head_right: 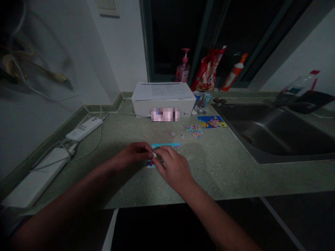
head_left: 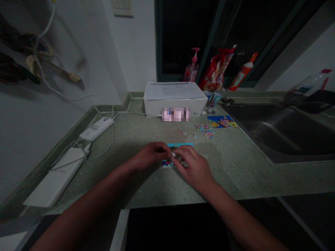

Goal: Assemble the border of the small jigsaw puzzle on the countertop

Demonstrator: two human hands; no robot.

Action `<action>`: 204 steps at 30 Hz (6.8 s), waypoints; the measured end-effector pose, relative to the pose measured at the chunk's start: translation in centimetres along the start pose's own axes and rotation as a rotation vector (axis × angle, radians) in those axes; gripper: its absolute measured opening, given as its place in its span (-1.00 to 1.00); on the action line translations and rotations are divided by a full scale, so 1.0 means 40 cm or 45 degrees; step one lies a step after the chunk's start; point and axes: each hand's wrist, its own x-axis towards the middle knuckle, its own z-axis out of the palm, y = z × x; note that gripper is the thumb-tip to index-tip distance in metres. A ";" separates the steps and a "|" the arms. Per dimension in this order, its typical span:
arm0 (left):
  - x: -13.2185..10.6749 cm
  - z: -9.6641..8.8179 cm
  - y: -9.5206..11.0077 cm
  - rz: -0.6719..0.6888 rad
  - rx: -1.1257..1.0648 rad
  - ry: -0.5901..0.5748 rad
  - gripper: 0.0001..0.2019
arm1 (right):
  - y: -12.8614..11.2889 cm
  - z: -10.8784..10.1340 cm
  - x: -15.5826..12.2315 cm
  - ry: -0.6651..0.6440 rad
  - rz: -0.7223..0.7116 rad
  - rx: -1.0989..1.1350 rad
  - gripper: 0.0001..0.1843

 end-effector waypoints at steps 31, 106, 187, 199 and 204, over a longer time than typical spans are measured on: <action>-0.004 0.022 0.007 0.078 0.672 0.095 -0.91 | 0.153 -0.081 -0.124 -0.122 0.243 -0.005 -0.71; 0.040 -0.099 -0.094 -0.022 1.470 0.438 -0.64 | 0.206 0.014 0.252 -0.578 0.094 -0.267 -0.69; -0.010 0.097 -0.014 0.672 1.067 -0.249 -0.77 | 0.174 -0.119 -0.011 -0.659 0.099 0.019 -0.79; -0.011 0.096 -0.012 0.672 1.068 -0.258 -0.75 | 0.163 -0.131 -0.005 -0.722 0.124 0.020 -0.77; -0.011 0.096 -0.015 0.647 1.070 -0.258 -0.75 | 0.161 -0.129 -0.013 -0.625 0.104 0.069 -0.83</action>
